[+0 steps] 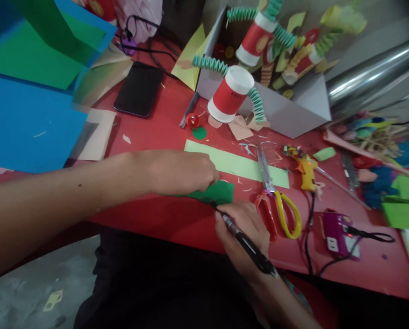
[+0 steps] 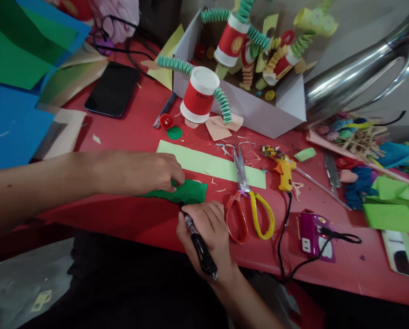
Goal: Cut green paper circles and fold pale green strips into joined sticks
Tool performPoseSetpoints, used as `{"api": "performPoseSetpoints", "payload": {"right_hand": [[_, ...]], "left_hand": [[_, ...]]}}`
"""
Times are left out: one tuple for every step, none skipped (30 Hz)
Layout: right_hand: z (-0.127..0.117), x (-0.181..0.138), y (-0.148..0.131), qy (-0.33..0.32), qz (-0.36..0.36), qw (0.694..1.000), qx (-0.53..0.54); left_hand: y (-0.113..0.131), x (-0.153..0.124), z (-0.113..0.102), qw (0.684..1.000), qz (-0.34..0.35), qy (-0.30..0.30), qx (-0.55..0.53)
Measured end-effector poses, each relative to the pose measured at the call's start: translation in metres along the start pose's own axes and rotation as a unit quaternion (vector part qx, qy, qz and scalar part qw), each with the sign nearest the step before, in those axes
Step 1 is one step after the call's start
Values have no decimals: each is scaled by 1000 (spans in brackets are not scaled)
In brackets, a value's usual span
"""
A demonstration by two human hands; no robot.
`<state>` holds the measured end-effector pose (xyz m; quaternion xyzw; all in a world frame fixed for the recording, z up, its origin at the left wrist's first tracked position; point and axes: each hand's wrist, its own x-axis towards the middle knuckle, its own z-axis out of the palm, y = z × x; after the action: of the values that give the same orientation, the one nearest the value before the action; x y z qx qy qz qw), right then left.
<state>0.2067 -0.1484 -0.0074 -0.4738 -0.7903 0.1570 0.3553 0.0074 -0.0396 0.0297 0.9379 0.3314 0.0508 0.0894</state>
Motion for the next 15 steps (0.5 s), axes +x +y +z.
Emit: {"api": "performPoseSetpoints", "payload": {"right_hand": [[-2,0,2,-2,10,1000,0],[-4,1,4,-3,23,1000,0],[-6,1,5,-2,39,999,3],[-9,2,6,2,60,998,9],[-12,3,8,11,83,996,15],[-14,4,9,26,104,994,23],[-17,4,10,44,119,992,29],[-18,4,11,57,127,990,33],[-19,4,12,61,130,989,32],[-19,4,13,54,129,990,26],[-17,3,15,39,120,992,19],[-16,2,16,19,99,995,9],[-13,0,17,0,66,998,-4],[-11,-1,19,-15,27,999,-19],[-9,-2,20,-25,-11,999,-34]], "left_hand": [[1,1,-3,998,44,-48,-17],[2,1,-7,992,78,-89,-32],[3,2,-9,988,97,-115,-40],[3,2,-11,988,92,-119,-40],[3,2,-11,988,90,-120,-39],[3,0,-11,988,92,-120,-38],[3,-2,-10,988,96,-116,-38],[3,-5,-8,989,98,-104,-37],[4,-9,-5,991,98,-87,-34],[5,-14,-3,993,92,-65,-28],[7,-20,0,996,81,-43,-17],[10,-26,3,997,68,-25,0],[14,-32,5,998,52,-6,20],[17,-39,7,998,41,9,42],[21,-46,8,997,29,21,62]]}}
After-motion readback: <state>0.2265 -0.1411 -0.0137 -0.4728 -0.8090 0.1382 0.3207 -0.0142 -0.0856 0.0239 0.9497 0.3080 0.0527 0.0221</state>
